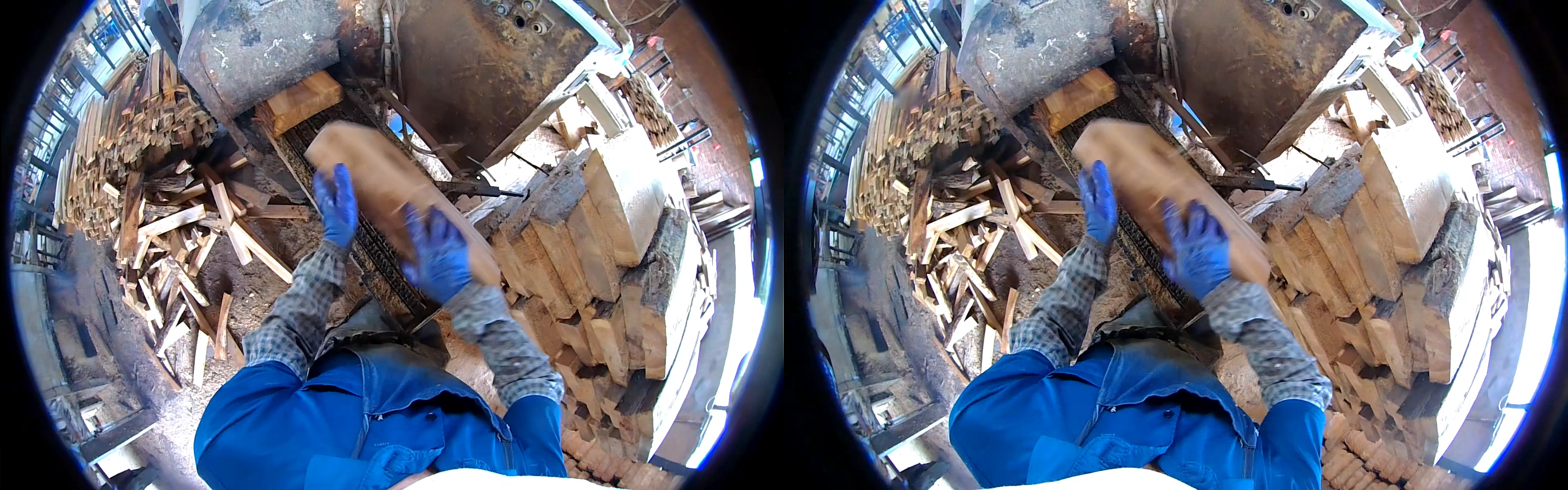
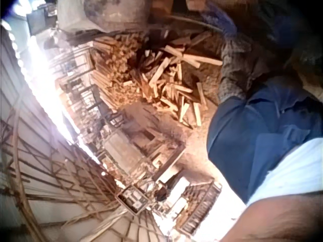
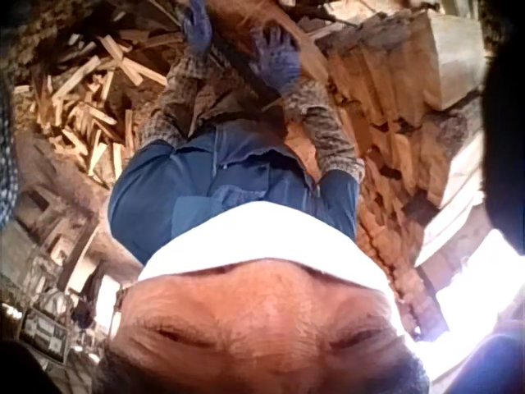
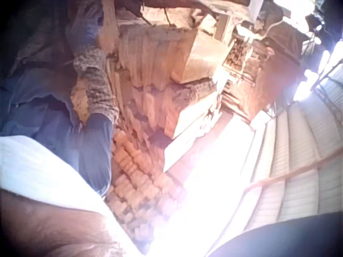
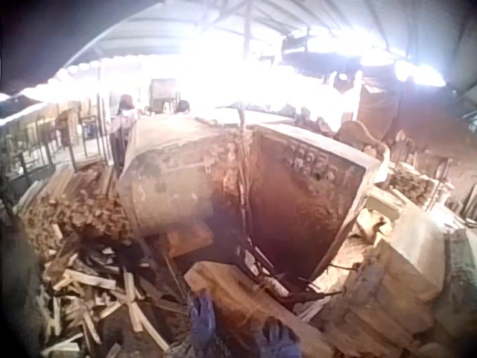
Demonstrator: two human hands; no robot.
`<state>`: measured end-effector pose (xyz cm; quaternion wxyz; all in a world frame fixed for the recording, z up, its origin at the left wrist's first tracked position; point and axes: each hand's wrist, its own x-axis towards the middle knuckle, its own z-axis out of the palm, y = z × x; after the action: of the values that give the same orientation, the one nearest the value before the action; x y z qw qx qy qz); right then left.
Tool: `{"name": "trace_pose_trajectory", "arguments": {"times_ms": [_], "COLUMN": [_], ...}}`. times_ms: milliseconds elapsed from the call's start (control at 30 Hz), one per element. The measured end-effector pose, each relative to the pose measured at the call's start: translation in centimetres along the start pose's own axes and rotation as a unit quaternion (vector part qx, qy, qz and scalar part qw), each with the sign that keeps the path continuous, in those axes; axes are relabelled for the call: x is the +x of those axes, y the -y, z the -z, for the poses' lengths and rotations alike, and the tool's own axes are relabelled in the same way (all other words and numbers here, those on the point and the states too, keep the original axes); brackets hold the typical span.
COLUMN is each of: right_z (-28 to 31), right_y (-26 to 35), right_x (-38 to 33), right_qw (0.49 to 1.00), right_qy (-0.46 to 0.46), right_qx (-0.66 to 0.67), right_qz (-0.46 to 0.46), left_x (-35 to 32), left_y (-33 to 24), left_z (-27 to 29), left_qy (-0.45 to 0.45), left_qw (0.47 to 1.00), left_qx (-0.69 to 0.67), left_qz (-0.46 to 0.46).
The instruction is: The person picks up rectangular wooden planks from a pile and places them onto a conveyor belt. The person repeats this action, moving planks one by one from the stack to the machine's intake area.
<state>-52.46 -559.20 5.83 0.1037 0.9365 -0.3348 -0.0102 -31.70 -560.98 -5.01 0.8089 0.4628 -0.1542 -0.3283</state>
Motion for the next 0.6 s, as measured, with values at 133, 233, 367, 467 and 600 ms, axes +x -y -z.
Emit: {"name": "trace_pose_trajectory", "arguments": {"times_ms": [133, 233, 367, 467, 600], "right_z": [-9.1, -11.9, -16.0, -15.5, -18.8], "right_y": [5.1, 1.1, -5.8, -3.6, -2.5], "right_x": [-1.1, -4.8, -14.1, -13.0, -10.2], "right_qw": [0.971, 0.955, 0.804, 0.322, 0.420], "right_qy": [-0.097, -0.117, -0.007, 0.115, 0.033], "right_qx": [0.195, 0.270, 0.414, 0.788, 0.732], "right_qz": [0.096, -0.022, -0.426, -0.512, -0.535], "left_x": [-0.8, -3.4, -3.0, -2.3, -0.1], "left_y": [2.9, 4.4, 5.0, 5.5, 4.7], "left_z": [13.7, 16.2, 14.2, 15.1, 12.1], "left_qy": [-0.038, 0.015, -0.013, -0.067, -0.035], "left_qw": [0.842, 0.802, 0.814, 0.814, 0.831], "left_qx": [0.535, 0.594, 0.565, 0.563, 0.537], "left_qz": [-0.060, -0.060, -0.134, -0.131, -0.141]}}
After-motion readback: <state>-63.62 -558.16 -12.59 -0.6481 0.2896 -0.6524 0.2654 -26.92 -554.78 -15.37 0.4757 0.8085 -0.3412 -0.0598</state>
